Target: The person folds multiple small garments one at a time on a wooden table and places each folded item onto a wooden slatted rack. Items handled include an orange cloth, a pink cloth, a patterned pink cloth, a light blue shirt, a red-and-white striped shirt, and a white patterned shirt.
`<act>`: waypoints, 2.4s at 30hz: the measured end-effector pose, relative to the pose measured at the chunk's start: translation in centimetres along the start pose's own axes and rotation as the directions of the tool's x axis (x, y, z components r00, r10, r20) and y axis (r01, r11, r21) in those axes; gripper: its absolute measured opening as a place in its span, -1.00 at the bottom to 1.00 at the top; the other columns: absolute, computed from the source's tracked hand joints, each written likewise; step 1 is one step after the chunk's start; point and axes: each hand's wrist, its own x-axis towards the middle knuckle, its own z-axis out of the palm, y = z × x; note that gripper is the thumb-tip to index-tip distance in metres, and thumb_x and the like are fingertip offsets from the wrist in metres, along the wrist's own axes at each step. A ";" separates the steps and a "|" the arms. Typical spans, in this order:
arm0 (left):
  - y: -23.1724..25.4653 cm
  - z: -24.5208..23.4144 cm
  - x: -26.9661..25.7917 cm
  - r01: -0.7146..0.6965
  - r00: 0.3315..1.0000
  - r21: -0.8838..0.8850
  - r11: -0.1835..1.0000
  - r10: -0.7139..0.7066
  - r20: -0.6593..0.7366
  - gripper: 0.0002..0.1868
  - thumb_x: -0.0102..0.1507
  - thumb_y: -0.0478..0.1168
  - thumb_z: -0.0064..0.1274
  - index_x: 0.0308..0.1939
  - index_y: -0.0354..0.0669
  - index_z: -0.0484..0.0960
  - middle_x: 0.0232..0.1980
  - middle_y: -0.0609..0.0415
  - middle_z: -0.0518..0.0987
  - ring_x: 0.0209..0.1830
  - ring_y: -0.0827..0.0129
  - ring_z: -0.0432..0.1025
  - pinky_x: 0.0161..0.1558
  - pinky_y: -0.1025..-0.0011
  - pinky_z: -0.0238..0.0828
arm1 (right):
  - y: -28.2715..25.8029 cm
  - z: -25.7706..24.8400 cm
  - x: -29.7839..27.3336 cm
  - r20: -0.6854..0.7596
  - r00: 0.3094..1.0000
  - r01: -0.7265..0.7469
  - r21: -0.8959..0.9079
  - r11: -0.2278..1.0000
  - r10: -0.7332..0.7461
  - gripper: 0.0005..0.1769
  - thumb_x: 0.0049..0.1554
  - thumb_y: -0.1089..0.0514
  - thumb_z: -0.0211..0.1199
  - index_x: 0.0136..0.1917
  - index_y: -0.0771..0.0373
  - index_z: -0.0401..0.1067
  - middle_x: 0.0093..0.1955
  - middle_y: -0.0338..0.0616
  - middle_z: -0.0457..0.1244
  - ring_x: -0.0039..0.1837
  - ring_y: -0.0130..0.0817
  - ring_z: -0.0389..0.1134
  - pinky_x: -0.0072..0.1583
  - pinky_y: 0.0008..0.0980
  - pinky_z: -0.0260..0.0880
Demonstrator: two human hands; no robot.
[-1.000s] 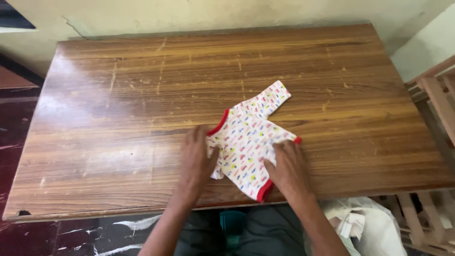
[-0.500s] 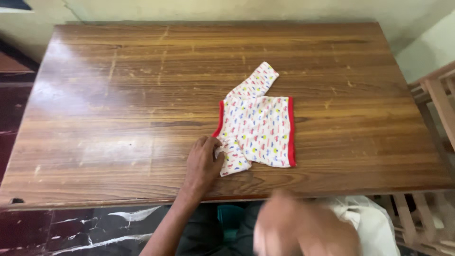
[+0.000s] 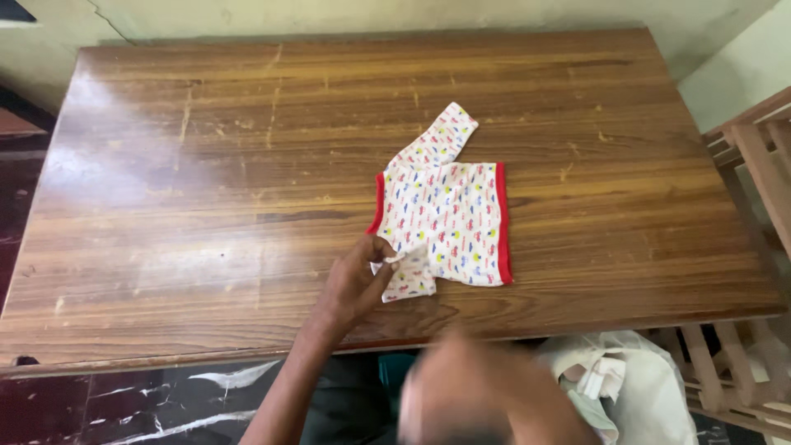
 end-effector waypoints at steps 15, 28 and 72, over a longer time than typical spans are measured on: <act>-0.3 -1.4 0.9 -0.325 0.945 0.287 0.901 0.321 0.061 -0.72 0.17 -0.43 0.09 -0.02 -0.28 0.64 -0.04 -0.12 0.65 0.02 0.04 0.53 0.05 0.14 0.46 | 8.3 5.8 1.2 0.261 0.938 -0.238 0.007 0.971 0.228 -0.81 0.03 0.29 0.32 -0.04 0.30 0.50 -0.11 -0.05 0.39 -0.10 -0.23 0.42 -0.04 -0.29 0.41; -2.6 -1.8 -1.0 -0.350 0.934 0.368 0.861 0.352 0.063 -0.75 0.20 -0.43 0.06 -0.04 -0.29 0.65 0.09 -0.10 0.63 0.24 0.02 0.43 0.29 0.12 0.31 | 7.5 4.5 0.5 0.478 0.864 -0.182 0.005 0.983 0.157 -0.78 0.00 0.31 0.28 -0.03 0.31 0.47 -0.05 -0.06 0.41 0.02 -0.17 0.47 0.06 -0.27 0.43; -11.1 1.0 18.1 -0.125 0.991 0.808 0.576 0.113 0.072 -0.19 0.39 0.24 -0.29 0.55 -0.24 0.10 0.61 -0.21 0.06 0.62 0.01 -0.11 0.52 -0.18 -0.36 | 26.9 11.6 17.4 0.209 0.978 0.132 -0.683 0.718 0.019 -0.20 0.30 -0.22 0.01 0.56 0.39 0.07 0.61 0.33 -0.11 0.60 0.25 -0.13 0.49 0.23 -0.21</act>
